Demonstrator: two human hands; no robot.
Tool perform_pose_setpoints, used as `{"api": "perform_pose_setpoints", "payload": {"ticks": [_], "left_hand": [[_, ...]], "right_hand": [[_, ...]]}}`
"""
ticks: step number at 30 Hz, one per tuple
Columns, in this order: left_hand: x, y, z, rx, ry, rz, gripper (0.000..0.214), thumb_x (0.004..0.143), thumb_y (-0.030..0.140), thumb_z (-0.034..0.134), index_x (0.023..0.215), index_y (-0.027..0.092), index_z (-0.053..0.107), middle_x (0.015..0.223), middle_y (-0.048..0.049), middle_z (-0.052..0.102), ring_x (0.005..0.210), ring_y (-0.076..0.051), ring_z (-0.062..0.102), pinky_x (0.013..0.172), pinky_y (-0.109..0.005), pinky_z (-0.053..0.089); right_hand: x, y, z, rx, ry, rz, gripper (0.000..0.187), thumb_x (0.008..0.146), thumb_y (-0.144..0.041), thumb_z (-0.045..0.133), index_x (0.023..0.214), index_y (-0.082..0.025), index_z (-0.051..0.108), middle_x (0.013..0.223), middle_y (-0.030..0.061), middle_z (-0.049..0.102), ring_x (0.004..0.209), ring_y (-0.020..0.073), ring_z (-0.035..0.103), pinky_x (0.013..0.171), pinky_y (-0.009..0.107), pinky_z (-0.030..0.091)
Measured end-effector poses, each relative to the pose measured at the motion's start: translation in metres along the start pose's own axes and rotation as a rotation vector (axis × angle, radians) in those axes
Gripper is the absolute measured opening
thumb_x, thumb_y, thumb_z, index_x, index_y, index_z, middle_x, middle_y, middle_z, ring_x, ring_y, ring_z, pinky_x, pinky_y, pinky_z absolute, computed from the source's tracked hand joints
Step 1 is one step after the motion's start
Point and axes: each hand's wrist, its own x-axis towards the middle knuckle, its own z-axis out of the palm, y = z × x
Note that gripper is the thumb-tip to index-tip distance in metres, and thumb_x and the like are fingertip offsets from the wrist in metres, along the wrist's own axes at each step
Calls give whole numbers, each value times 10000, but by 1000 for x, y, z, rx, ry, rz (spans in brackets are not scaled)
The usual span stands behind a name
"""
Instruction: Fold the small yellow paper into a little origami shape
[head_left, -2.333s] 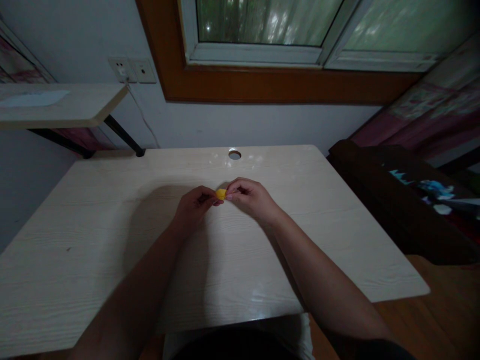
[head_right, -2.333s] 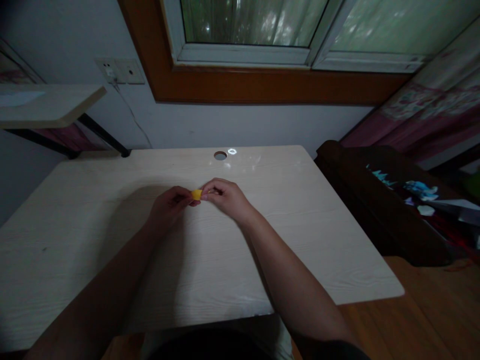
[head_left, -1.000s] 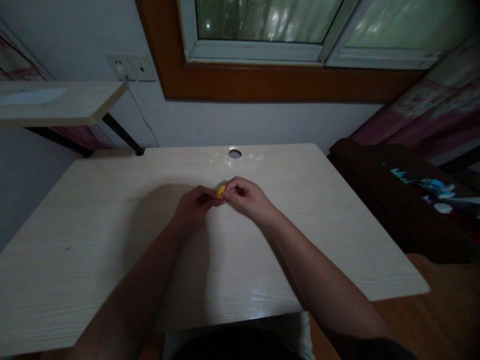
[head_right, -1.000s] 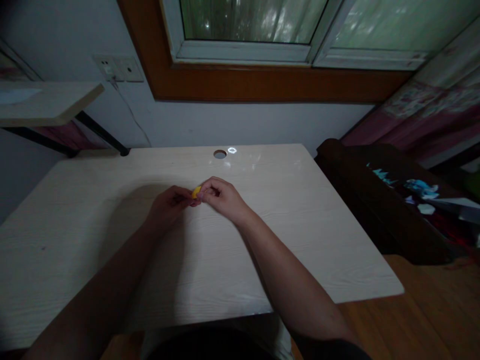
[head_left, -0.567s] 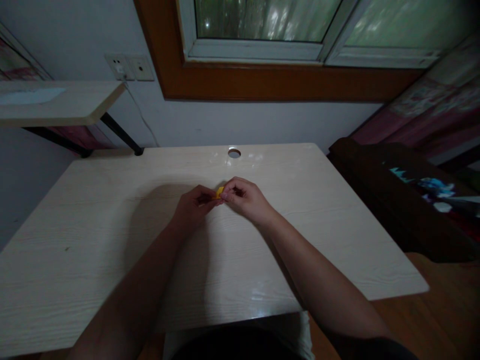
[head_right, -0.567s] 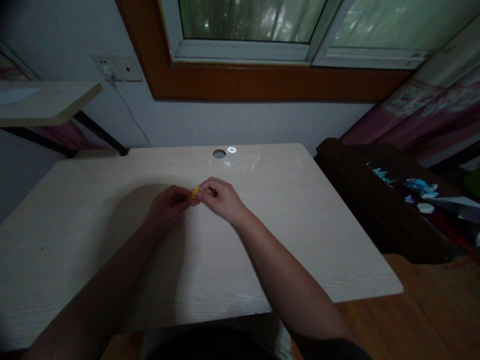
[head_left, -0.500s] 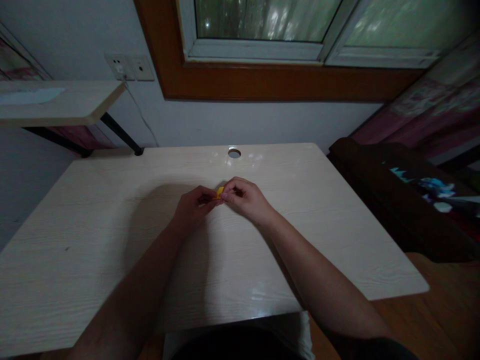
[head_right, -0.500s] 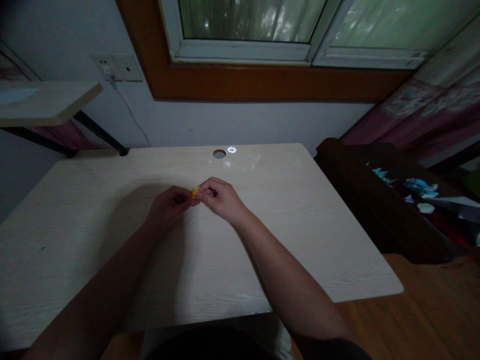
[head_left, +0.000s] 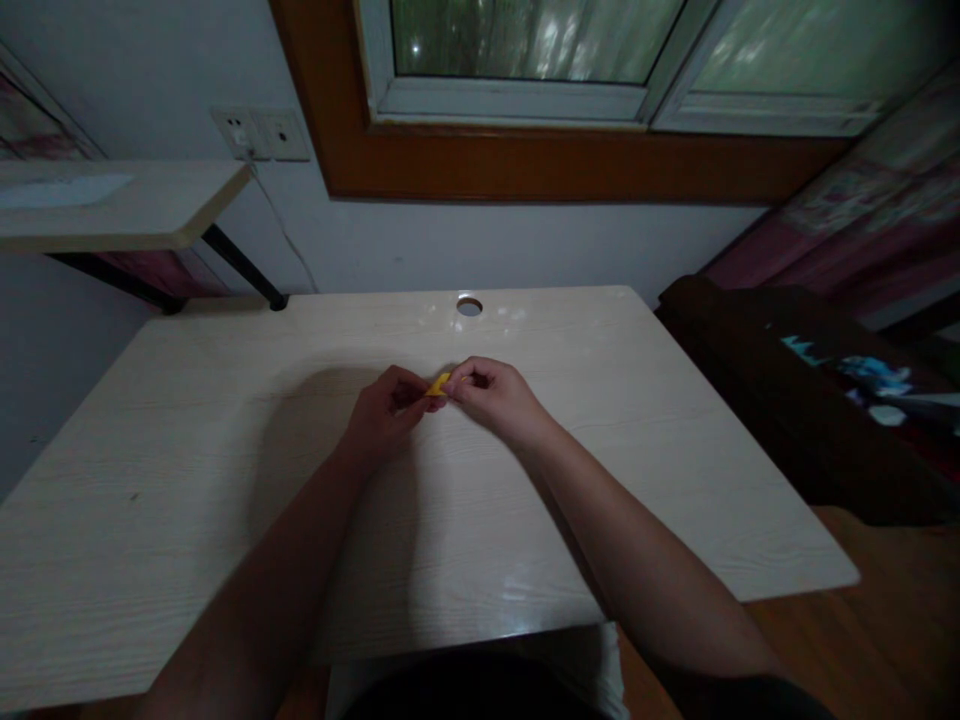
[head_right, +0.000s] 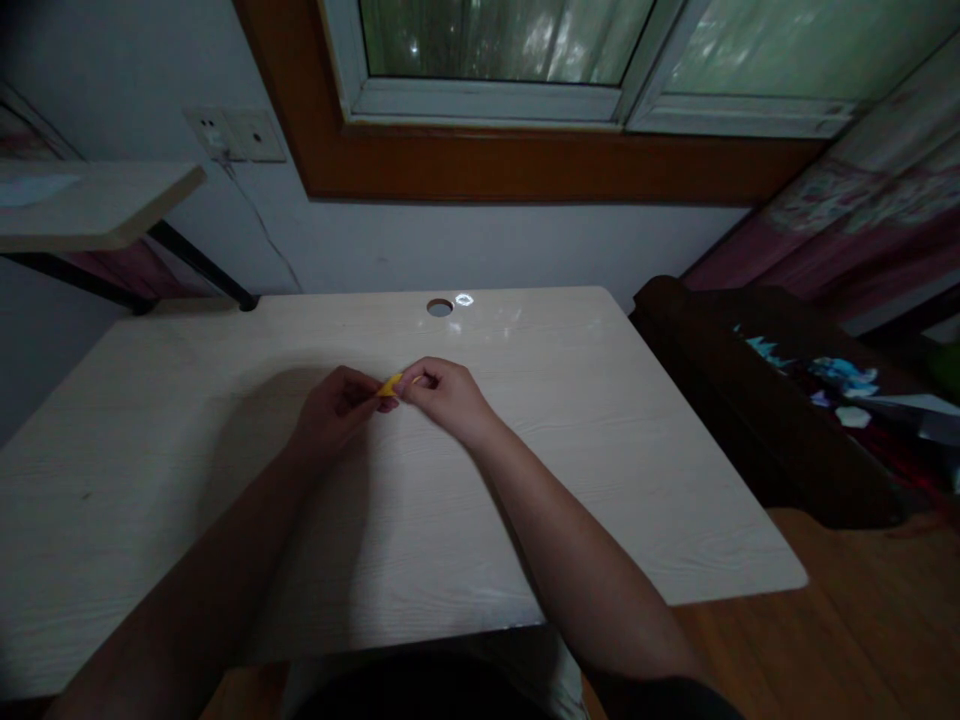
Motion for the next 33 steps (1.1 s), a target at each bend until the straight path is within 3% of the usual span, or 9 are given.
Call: {"api": "perform_pose_setpoints", "payload": {"ticks": [6, 10, 15, 23, 28, 33], "left_hand": [[2, 4, 1, 226, -33, 155, 232, 806, 288, 734, 992, 202, 627, 958, -42, 636, 848, -144, 675, 775, -292, 594], [5, 8, -2, 372, -22, 313, 124, 846, 277, 692, 955, 220, 692, 967, -51, 607, 852, -135, 634, 727, -256, 579], [5, 12, -3, 416, 9, 365, 101, 849, 298, 693, 912, 223, 714, 914, -54, 642, 809, -135, 633, 700, -246, 560], [6, 7, -5, 356, 93, 239, 111, 841, 319, 701, 880, 215, 714, 843, -35, 685, 766, -138, 646, 713, -251, 526], [5, 0, -6, 202, 135, 86, 181, 808, 355, 726, 898, 202, 692, 803, -17, 693, 739, -146, 663, 728, -264, 536], [4, -1, -3, 160, 153, 22, 230, 763, 376, 759, 885, 193, 690, 796, -18, 713, 741, -160, 679, 731, -278, 548]], "right_hand": [[1, -7, 0, 202, -1, 143, 291, 677, -390, 801, 749, -151, 653, 632, 12, 674, 570, 108, 600, 590, 246, 482], [0, -11, -2, 268, -100, 172, 294, 692, -394, 802, 769, -144, 669, 641, 14, 680, 555, 96, 598, 584, 236, 498], [-1, -11, -3, 341, -150, 182, 280, 720, -391, 788, 776, -152, 654, 651, -2, 661, 532, 81, 566, 548, 223, 481], [-1, -11, 0, 177, -53, 49, 280, 787, -416, 732, 932, -193, 645, 722, -4, 651, 617, 102, 574, 583, 234, 465], [-2, -15, 0, 10, 52, -217, 241, 781, -377, 750, 970, -240, 693, 1037, 54, 655, 917, 162, 625, 772, 303, 518], [-6, -22, 1, -193, 48, -389, 121, 851, -351, 691, 927, -264, 727, 977, 51, 690, 931, 188, 635, 823, 344, 516]]}}
